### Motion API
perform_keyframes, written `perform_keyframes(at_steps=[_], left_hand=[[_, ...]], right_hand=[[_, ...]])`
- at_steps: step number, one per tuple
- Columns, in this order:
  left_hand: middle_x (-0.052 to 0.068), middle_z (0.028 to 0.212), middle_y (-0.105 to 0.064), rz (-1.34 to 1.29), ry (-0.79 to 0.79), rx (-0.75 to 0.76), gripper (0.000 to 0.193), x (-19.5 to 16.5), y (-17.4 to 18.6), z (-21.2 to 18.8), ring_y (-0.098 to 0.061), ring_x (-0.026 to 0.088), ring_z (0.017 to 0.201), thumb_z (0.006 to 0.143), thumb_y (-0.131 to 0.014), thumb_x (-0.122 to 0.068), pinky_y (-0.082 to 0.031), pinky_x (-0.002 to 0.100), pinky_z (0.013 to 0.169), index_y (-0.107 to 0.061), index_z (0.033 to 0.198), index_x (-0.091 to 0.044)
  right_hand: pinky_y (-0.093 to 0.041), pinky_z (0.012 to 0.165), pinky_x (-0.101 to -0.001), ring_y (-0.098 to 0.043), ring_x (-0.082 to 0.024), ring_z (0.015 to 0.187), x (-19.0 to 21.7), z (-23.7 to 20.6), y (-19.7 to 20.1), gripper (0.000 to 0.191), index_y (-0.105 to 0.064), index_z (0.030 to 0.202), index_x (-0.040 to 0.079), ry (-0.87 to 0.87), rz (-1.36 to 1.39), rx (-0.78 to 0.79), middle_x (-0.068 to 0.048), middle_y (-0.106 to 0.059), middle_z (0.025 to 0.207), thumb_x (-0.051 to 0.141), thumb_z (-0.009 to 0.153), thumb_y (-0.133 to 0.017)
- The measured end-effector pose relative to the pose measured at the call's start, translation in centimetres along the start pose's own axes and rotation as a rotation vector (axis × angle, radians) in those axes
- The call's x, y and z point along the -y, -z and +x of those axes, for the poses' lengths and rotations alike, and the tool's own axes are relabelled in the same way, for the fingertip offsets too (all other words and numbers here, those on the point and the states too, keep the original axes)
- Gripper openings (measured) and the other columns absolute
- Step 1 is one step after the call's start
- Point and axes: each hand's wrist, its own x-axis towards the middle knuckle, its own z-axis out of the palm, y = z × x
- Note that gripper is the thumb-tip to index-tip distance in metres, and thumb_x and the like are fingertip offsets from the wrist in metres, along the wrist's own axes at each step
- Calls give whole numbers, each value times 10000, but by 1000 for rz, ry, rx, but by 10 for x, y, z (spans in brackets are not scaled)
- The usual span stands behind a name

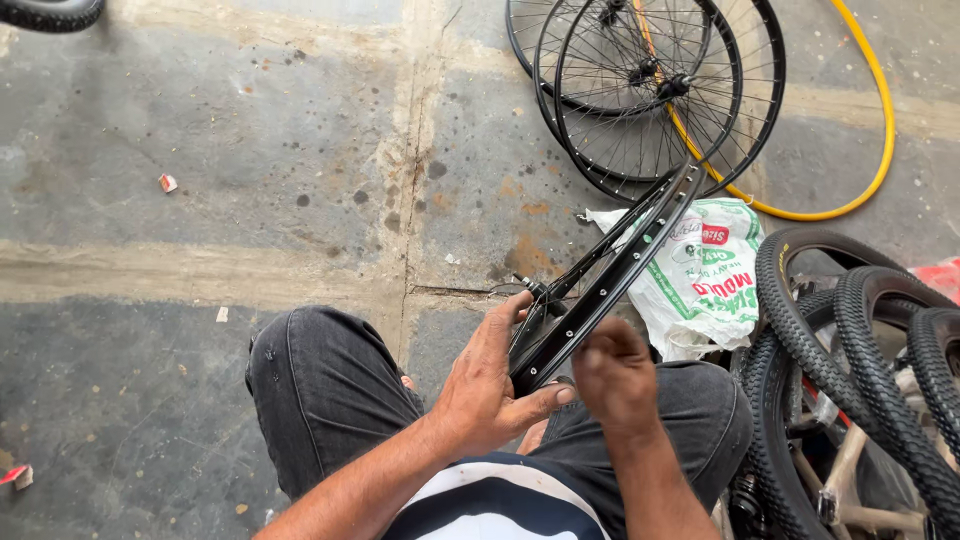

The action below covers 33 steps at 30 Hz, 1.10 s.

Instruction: The person sits on the floor of a bicycle repair shop holding a spoked wheel across their lap. They use a small spoke wrench to turn spoke nipples around the rim, spinning and repositioning the wheel to adjust the spokes, and set the wheel down at the end.

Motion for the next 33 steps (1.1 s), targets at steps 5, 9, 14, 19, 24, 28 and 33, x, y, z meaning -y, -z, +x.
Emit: perform_keyframes(at_steps=[5,9,14,19,24,28,33], left_hand=[[270,1442,-520,31,43,57,1048,-4,-3,2,-536,422,1368,832,-795,-531,-453,512,1091,-271,1567,2],[269,1439,-531,13,15,30,1048,-5,0,4,-547,424,1356,815,-806,-517,-459,508,1090,-286,1561,5],[266,1413,-547,0,41,54,1038,-6,0,6,-557,423,1340,818,-803,-527,-474,502,1082,-303,1561,-3],[272,1433,-520,8,36,66,1055,-7,0,4,-552,423,1343,832,-778,-558,-470,511,1082,-272,1571,0],[276,1479,-490,-7,47,95,1072,-5,-2,5,-538,420,1361,841,-758,-587,-463,518,1092,-255,1582,1],[293,1502,-459,17,23,104,1082,-6,-6,3,-509,433,1391,857,-760,-584,-448,524,1107,-236,1587,17],[267,1487,-497,-6,44,80,1074,-5,-3,3,-538,408,1387,829,-760,-583,-467,504,1115,-269,1579,8]], right_hand=[[-546,862,-327,-661,-204,992,4,-1,-4,339,-680,1239,-3,-97,-255,-52,-107,-702,1053,-15,911,-763],[-588,832,-306,-687,-159,1002,10,-1,-6,494,-655,1175,85,-135,-139,-146,-32,-712,1082,23,702,-783],[-561,906,-333,-668,-187,1023,7,0,-2,264,-670,1147,5,-18,-318,-37,-88,-704,1105,-35,900,-753],[-545,821,-345,-664,-213,949,6,-4,-2,424,-694,1271,32,-159,-228,-171,-112,-695,1095,-43,856,-735],[-562,1012,-339,-672,-206,1076,7,2,-4,213,-717,1071,57,66,-13,102,-99,-700,1091,-15,874,-752],[-550,858,-282,-642,-184,1011,3,-5,-8,343,-683,1241,23,10,-286,-106,-120,-693,1103,-63,917,-759],[-595,896,-317,-673,-183,1096,5,-14,-3,469,-633,1246,69,10,-99,-116,-80,-684,1185,-6,799,-753]])
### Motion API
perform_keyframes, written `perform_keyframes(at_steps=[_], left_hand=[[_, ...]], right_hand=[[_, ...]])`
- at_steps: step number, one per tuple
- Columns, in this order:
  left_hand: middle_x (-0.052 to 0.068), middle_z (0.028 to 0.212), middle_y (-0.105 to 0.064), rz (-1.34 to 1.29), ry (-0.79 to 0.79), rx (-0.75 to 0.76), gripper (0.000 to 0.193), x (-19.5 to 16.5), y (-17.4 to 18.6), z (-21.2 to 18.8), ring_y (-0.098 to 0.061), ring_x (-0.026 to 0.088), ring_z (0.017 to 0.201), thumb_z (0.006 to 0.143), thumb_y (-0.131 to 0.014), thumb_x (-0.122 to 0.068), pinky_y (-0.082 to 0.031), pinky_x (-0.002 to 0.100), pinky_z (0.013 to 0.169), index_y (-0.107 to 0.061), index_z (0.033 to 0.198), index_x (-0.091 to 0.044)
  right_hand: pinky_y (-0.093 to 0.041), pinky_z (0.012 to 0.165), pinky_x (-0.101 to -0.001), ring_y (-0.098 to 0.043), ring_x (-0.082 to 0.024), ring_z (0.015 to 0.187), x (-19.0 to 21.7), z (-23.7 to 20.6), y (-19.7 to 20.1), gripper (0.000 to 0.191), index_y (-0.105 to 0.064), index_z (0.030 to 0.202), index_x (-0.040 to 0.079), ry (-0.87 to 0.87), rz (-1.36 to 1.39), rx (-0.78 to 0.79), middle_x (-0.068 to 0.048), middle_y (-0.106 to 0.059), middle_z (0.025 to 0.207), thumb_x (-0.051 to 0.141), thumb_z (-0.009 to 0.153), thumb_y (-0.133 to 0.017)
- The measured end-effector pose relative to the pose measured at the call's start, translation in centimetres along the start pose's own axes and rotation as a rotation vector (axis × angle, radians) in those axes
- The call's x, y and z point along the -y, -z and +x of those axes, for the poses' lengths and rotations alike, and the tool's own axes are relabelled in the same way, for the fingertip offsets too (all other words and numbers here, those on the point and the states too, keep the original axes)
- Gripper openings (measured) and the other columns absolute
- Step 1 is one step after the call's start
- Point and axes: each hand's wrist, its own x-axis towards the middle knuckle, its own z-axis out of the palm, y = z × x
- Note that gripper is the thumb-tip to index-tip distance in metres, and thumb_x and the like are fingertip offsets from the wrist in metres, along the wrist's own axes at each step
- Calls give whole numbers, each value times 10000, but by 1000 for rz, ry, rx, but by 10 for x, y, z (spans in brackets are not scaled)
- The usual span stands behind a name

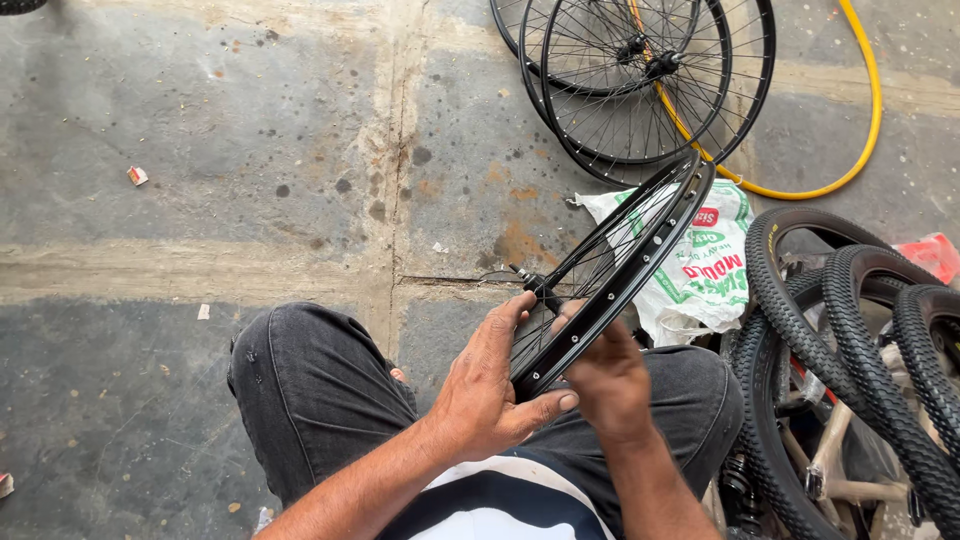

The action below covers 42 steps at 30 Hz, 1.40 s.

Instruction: The person sits on the floor of a bicycle repair shop holding a spoked wheel across their lap. They use a small spoke wrench to turn spoke nipples around the rim, spinning and repositioning the wheel to adjust the spokes, and set the wheel down at the end.

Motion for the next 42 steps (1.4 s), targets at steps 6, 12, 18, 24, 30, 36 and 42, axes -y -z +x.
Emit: perform_keyframes(at_steps=[6,12,18,24,30,36,42], left_hand=[[286,1510,-462,41,1,33,1086,1,-5,0,-503,427,1406,841,-768,-589,-443,519,1112,-255,1577,23],[285,1519,-457,32,-16,31,1087,3,-4,-2,-499,432,1416,852,-725,-633,-444,528,1124,-253,1582,20],[289,1507,-455,21,4,59,1082,2,-5,-1,-504,435,1401,851,-729,-616,-446,540,1099,-245,1577,23],[286,1509,-467,6,-8,46,1082,3,-5,-1,-509,437,1406,842,-755,-597,-453,538,1108,-258,1579,19],[284,1531,-457,11,-25,39,1076,5,-6,-1,-503,444,1410,847,-769,-583,-446,537,1113,-256,1585,8],[274,1535,-456,1,-13,56,1075,4,-7,-2,-506,435,1413,843,-764,-579,-454,535,1106,-253,1592,-2],[275,1536,-456,-9,-16,54,1076,6,-10,-3,-500,433,1424,848,-757,-582,-451,538,1113,-246,1594,0]], right_hand=[[-587,873,-323,-689,-203,1019,-2,7,-1,387,-640,1258,67,73,-27,32,-109,-686,1145,-16,900,-760],[-554,889,-274,-640,-144,1035,7,-2,-5,505,-640,1298,22,-64,-174,45,-70,-665,1099,27,813,-781],[-576,909,-310,-669,-193,1066,1,9,1,414,-609,1276,43,85,-21,103,-111,-688,1117,-18,900,-771],[-551,863,-305,-617,-187,1028,2,-6,-4,470,-658,1322,16,-66,-246,18,-84,-646,1128,-34,867,-761],[-543,1095,-432,-675,-291,1189,2,3,3,163,-736,1145,47,113,127,168,-143,-709,1205,44,983,-758],[-550,1045,-414,-669,-282,1200,-2,-1,14,164,-735,1048,33,101,99,140,-148,-709,1173,17,901,-806],[-566,1027,-383,-689,-231,1085,-8,0,14,434,-684,1215,84,139,65,83,-131,-712,1110,-16,823,-841]])
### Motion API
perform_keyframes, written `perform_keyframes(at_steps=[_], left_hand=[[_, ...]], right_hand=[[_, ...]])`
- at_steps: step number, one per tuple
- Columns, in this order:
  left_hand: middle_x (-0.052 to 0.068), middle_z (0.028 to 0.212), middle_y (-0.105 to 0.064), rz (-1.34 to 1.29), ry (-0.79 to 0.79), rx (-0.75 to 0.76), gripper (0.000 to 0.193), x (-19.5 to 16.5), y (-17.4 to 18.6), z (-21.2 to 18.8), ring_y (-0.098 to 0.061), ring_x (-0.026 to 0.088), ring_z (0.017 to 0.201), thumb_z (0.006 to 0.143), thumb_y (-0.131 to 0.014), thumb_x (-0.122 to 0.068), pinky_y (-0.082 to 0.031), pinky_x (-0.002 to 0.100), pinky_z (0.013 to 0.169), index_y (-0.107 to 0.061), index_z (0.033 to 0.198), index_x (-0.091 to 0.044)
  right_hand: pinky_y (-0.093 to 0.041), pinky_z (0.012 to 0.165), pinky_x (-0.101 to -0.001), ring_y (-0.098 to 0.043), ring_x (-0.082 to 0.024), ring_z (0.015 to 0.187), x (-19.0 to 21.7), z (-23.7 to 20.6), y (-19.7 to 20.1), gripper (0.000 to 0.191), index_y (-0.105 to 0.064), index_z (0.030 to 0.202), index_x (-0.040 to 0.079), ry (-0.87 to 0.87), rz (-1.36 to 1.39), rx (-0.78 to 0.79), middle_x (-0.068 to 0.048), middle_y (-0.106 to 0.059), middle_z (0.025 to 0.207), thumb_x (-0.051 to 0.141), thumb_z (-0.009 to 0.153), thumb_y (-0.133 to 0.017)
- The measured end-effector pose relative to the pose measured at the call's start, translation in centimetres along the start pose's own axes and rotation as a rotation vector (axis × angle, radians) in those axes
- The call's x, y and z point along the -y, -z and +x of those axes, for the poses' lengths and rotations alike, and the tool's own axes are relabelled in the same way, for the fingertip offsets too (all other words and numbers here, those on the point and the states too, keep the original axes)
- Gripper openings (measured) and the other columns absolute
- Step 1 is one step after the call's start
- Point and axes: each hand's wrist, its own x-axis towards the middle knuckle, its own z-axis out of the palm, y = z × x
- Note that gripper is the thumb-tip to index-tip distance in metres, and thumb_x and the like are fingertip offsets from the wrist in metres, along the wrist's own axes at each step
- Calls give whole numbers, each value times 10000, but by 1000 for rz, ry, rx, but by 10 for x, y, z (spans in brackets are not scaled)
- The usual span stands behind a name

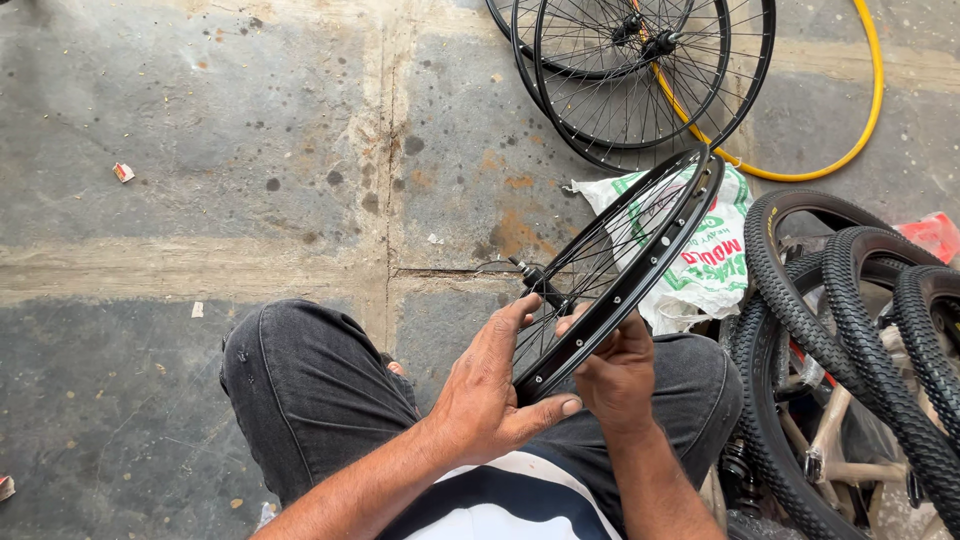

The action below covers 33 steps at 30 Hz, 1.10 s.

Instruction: The person sits on the floor of a bicycle repair shop holding a spoked wheel across their lap. They use a small spoke wrench to turn spoke nipples around the rim, spinning and repositioning the wheel to adjust the spokes, and set the wheel down at the end.

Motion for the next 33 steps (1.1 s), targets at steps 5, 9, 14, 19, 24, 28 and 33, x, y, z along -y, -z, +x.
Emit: perform_keyframes(at_steps=[5,9,14,19,24,28,33], left_hand=[[297,1518,-437,48,-9,18,1106,1,-3,-1,-470,448,1443,855,-765,-586,-434,543,1120,-211,1598,18],[291,1529,-445,41,9,-4,1085,3,0,-2,-487,443,1434,846,-763,-593,-437,534,1128,-250,1590,8],[287,1539,-443,-1,-17,0,1078,1,1,-3,-480,454,1435,840,-765,-581,-434,535,1128,-263,1585,14],[302,1556,-410,40,-83,-2,1000,-3,1,-6,-456,484,1436,857,-791,-496,-427,544,1132,-294,1566,3],[245,1455,-527,104,-142,25,611,-3,2,-14,-551,416,1335,887,-757,-304,-482,494,1069,-519,1372,-19],[190,1277,-642,66,-236,15,409,5,3,-24,-616,364,1261,865,-764,-233,-519,449,1048,-594,1153,3],[173,1265,-670,23,-335,26,389,17,4,-43,-630,347,1292,868,-755,-174,-528,439,1060,-596,1171,10]], right_hand=[[-524,775,-267,-631,-169,910,5,-6,-9,320,-714,1275,-24,-152,-442,2,-125,-695,995,-9,957,-757],[-551,935,-330,-633,-188,1136,9,-8,-15,536,-611,1329,69,-115,-206,6,-95,-648,1180,25,818,-766],[-547,1061,-466,-666,-299,1172,7,-6,-10,267,-689,1298,81,-29,50,57,-213,-702,1262,95,1032,-671],[-530,1148,-471,-644,-317,1275,5,-15,3,294,-724,1277,91,28,26,120,-183,-696,1281,-11,1001,-727],[-581,1010,-407,-680,-282,1172,-3,-31,18,345,-704,1215,107,8,-60,19,-181,-696,1286,-16,896,-752],[-543,776,-281,-675,-200,950,11,-33,27,278,-709,1229,-5,197,-221,-214,-209,-703,1203,-60,957,-727],[-555,1017,-303,-692,-197,1018,79,7,8,300,-650,1172,1,681,-757,-147,-163,-718,1171,190,991,-796]])
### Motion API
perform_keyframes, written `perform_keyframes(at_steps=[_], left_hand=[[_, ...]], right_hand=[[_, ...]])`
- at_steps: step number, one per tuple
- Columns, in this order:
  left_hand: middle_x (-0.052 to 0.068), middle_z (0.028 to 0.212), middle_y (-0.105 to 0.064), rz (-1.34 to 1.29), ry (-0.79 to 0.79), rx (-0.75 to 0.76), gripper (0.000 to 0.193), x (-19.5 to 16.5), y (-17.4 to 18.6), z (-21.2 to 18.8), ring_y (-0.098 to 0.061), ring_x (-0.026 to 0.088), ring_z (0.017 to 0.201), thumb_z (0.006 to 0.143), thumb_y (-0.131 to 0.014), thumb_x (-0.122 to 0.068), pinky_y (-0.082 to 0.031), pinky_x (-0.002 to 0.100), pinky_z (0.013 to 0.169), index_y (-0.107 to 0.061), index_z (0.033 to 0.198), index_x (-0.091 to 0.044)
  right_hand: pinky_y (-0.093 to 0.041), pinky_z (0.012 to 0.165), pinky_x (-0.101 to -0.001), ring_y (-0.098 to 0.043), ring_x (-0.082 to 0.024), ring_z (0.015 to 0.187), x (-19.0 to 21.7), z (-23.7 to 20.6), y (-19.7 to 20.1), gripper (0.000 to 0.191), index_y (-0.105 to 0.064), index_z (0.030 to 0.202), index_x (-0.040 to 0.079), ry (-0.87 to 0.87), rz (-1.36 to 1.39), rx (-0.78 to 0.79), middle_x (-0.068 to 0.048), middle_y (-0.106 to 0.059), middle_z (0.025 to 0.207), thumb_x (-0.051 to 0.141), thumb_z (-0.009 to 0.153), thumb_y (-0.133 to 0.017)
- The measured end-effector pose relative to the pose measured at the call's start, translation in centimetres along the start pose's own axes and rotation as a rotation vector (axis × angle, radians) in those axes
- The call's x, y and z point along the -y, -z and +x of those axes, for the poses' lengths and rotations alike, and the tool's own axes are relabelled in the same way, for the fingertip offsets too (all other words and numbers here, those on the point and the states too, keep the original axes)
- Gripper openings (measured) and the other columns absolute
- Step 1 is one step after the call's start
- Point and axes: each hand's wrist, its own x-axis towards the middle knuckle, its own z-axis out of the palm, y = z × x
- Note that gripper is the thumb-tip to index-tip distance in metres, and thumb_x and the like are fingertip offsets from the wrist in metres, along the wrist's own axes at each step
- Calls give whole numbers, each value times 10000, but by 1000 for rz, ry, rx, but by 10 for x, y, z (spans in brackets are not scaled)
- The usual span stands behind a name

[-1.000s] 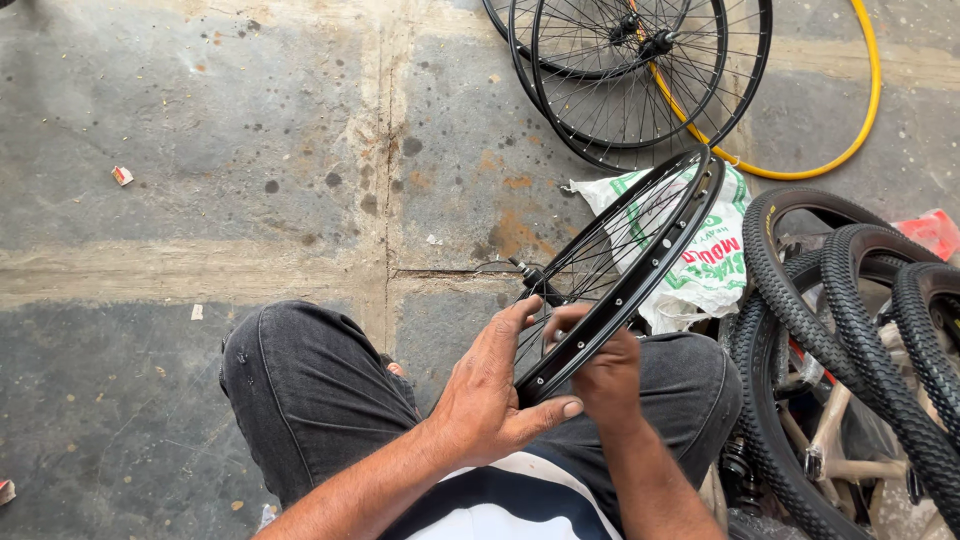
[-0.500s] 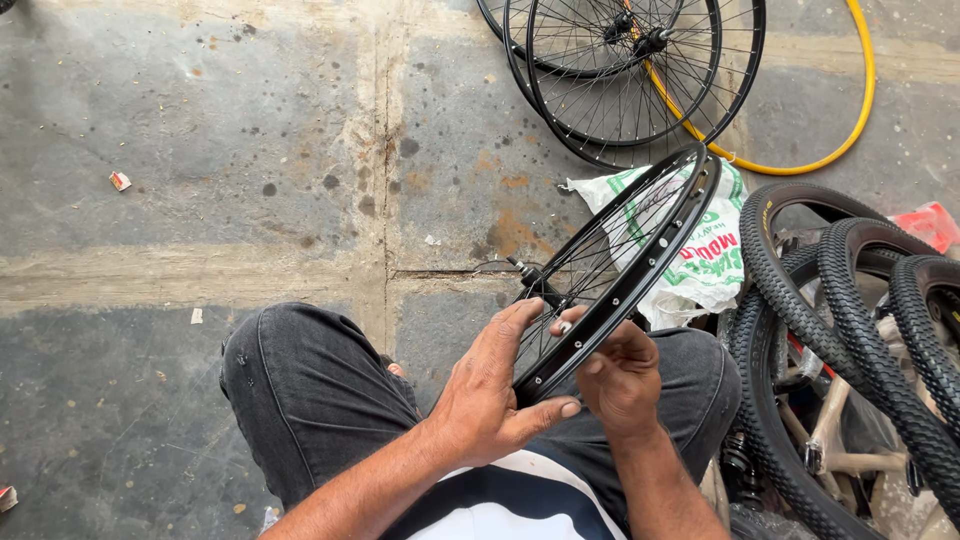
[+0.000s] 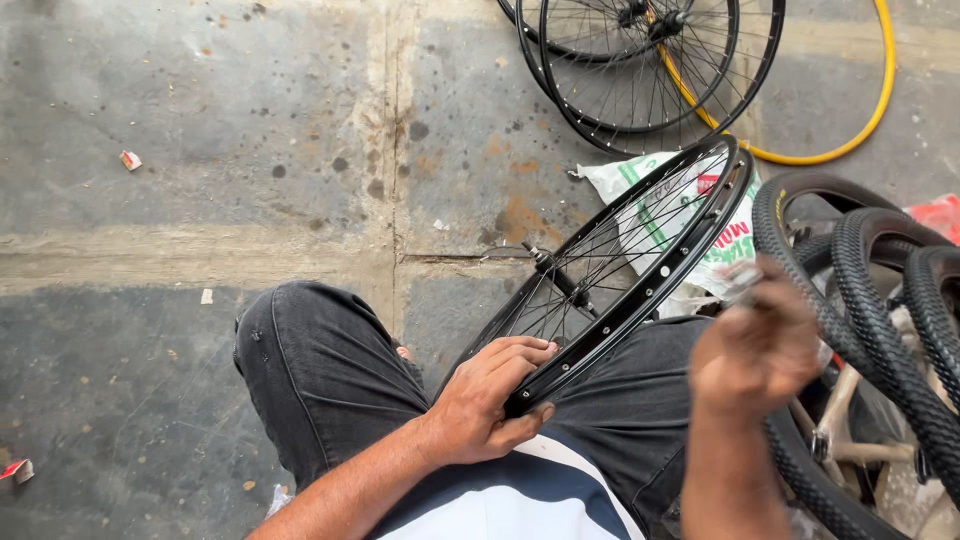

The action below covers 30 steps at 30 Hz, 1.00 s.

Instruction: The person sits on the floor of a bicycle repair shop holding a spoked wheel across their lap. They use a small spoke wrench to turn spoke nipples around the rim, spinning and repositioning the wheel to adjust the spokes, and set the wheel down at the end.

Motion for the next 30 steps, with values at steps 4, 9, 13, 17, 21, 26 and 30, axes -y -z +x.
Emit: perform_keyframes(at_steps=[4,9,13,17,21,26,30], left_hand=[[167,1265,-669,-3,-28,3,394,0,-2,-7,-634,341,1291,874,-765,-162,-534,439,1054,-596,1184,11],[166,1265,-680,-21,-18,-11,409,-3,0,-4,-635,350,1273,853,-769,-150,-534,440,1046,-612,1187,25],[147,1187,-685,-75,-60,-44,338,2,7,3,-646,353,1245,852,-803,-200,-524,433,1054,-645,1080,-7],[140,1161,-728,-412,122,-15,323,13,18,21,-720,276,1102,894,-702,-233,-544,361,983,-647,1110,0],[94,1166,-743,-430,212,-16,292,27,15,65,-700,202,1120,1027,-615,-240,-532,328,1012,-684,1201,-16],[42,1171,-700,-1037,310,287,346,57,-9,121,-636,127,1102,1053,-672,-226,-509,309,1016,-665,1301,16],[21,1159,-703,-1181,361,378,349,77,-33,125,-648,105,1065,1012,-717,-176,-531,283,953,-650,1305,1]], right_hand=[[-574,951,-316,-671,-173,1054,20,73,-23,253,-614,1163,9,122,-200,124,-148,-643,1240,159,1023,-762],[-565,974,-323,-686,-169,1055,3,110,-58,218,-681,1143,-7,-60,-449,350,-122,-718,1217,110,1005,-804],[-566,997,-300,-705,-156,1058,-11,113,-61,210,-704,1130,6,-91,-479,467,-97,-718,1196,55,966,-825],[-558,963,-315,-711,-203,1074,-15,115,-64,230,-706,1097,11,-111,-511,470,-106,-720,1220,37,903,-826],[-546,956,-334,-705,-232,1093,-10,116,-69,241,-710,1087,15,-92,-543,486,-114,-721,1202,41,886,-838],[-549,945,-349,-708,-240,1104,-5,115,-64,236,-712,1067,18,-87,-565,475,-113,-726,1200,39,865,-832],[-572,906,-337,-719,-225,1077,-5,111,-54,243,-712,1064,32,-138,-571,451,-100,-729,1190,69,862,-842]])
